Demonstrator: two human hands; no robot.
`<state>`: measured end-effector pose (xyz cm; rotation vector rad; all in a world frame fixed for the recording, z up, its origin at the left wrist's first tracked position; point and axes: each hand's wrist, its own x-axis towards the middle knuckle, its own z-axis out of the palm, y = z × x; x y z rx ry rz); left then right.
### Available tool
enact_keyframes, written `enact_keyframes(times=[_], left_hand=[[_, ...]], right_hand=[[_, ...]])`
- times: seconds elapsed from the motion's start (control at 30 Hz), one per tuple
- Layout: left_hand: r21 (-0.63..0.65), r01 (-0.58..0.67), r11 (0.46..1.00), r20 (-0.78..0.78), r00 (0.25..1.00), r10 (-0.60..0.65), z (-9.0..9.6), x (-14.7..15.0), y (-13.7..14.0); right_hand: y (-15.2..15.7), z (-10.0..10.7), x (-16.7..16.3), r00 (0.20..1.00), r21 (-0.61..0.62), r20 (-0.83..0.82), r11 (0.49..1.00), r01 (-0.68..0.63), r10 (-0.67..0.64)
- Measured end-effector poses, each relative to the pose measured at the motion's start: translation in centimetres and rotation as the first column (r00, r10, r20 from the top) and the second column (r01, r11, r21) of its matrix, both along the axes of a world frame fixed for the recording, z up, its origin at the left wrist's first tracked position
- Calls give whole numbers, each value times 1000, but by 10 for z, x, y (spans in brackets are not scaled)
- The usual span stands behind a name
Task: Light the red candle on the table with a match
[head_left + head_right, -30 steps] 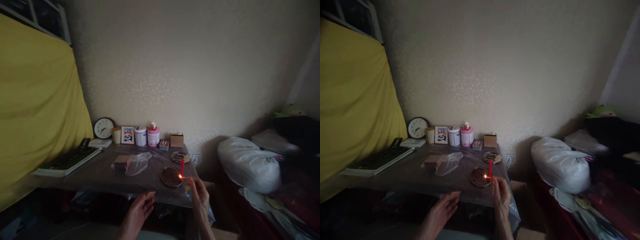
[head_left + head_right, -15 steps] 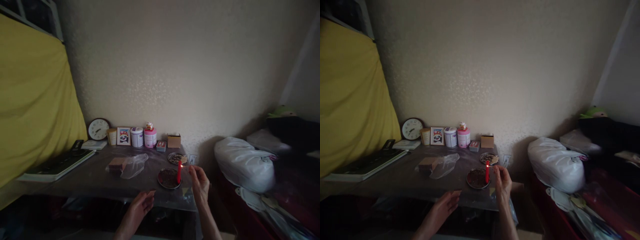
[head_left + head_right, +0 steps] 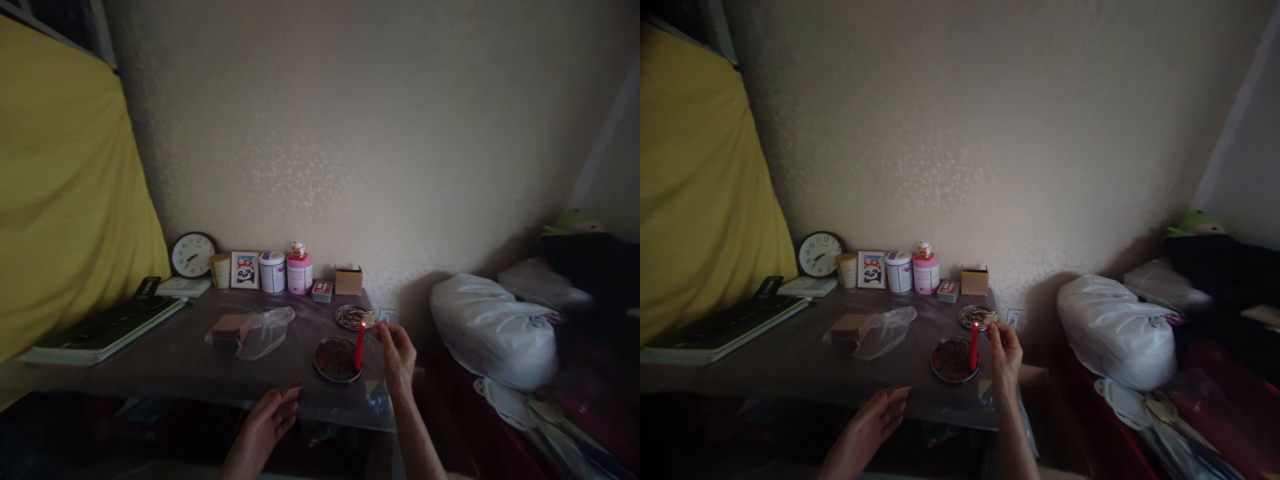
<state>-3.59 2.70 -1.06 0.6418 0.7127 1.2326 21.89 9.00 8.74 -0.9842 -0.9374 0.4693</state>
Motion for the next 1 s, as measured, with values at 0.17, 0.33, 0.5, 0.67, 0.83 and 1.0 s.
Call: enact_keyframes(times=[0.17, 0.33, 0.5, 0.67, 0.83, 1.0], left_hand=[[-10, 18, 1000, 12, 1000, -17, 1, 1, -1], [-29, 18, 999, 21, 1000, -18, 3, 1, -2], [-23, 30, 999, 0, 1000, -30, 2, 2, -1], [-18, 50, 999, 10, 999, -50, 3, 1, -3], [-43, 42, 998, 22, 999, -41, 2, 1, -3], [-39, 48, 998, 9, 999, -47, -1, 1, -1]], right_hand=[[5, -3, 1, 1000, -8, -27, 1000, -10, 10], [6, -4, 2, 999, -12, -39, 1000, -11, 10], [10, -7, 1, 999, -29, -53, 1000, -5, 4], [11, -8, 0, 997, -38, -74, 999, -11, 8], [12, -8, -1, 996, -31, -88, 999, -22, 19], [12, -8, -2, 995, -27, -97, 999, -27, 24]])
